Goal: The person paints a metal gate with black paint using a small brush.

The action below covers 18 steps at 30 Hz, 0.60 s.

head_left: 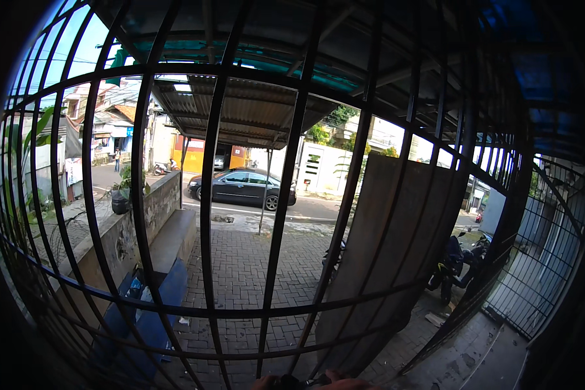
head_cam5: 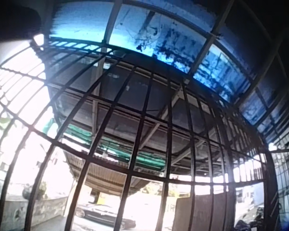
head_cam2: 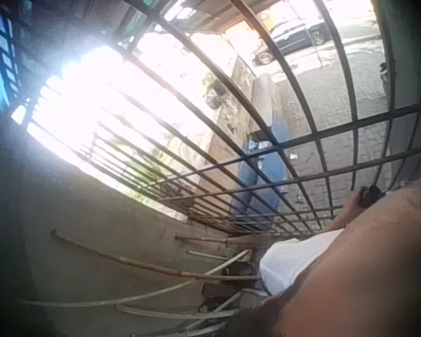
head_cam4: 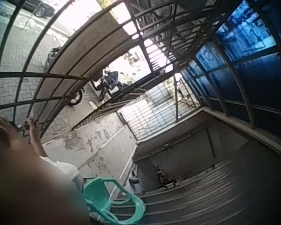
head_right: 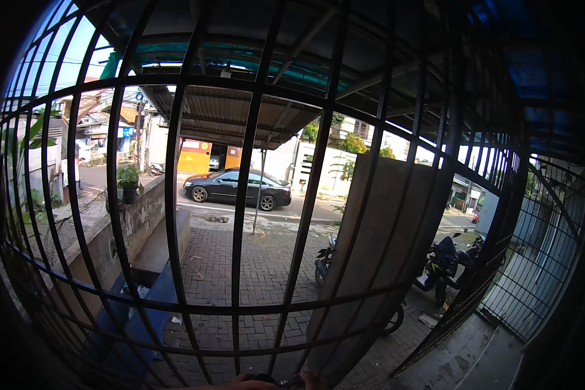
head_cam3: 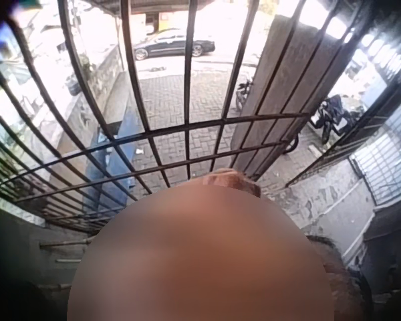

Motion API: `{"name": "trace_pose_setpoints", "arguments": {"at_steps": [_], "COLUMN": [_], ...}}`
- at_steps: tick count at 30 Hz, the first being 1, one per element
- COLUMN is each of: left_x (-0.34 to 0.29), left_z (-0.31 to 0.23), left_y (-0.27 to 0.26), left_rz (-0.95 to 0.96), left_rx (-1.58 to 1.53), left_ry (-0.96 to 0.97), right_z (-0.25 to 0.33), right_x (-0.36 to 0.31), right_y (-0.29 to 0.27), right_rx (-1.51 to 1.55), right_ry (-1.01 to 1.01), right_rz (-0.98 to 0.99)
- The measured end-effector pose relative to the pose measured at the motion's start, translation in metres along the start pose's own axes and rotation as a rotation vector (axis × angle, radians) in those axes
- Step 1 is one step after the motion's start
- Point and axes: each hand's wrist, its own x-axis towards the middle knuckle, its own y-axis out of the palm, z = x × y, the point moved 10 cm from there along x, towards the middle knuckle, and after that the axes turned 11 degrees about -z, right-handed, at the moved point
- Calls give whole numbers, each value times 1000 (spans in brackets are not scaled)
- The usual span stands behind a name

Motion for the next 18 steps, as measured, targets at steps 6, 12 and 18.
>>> {"name": "trace_pose_setpoints", "arguments": {"at_steps": [6, 12, 18], "left_x": [7, 16, 26], "left_z": [-14, -20, -19], "left_y": [0, 8, 17], "left_rz": [-39, -62, -75], "left_rx": [-9, -22, -28], "left_ry": [94, 160, 215], "right_z": [15, 32, 18], "right_x": [-11, -10, -3], "right_y": [-6, -17, -15], "right_rx": [133, 178, 214], "right_ry": [86, 44, -8], "right_rz": [-151, -106, -80]}}
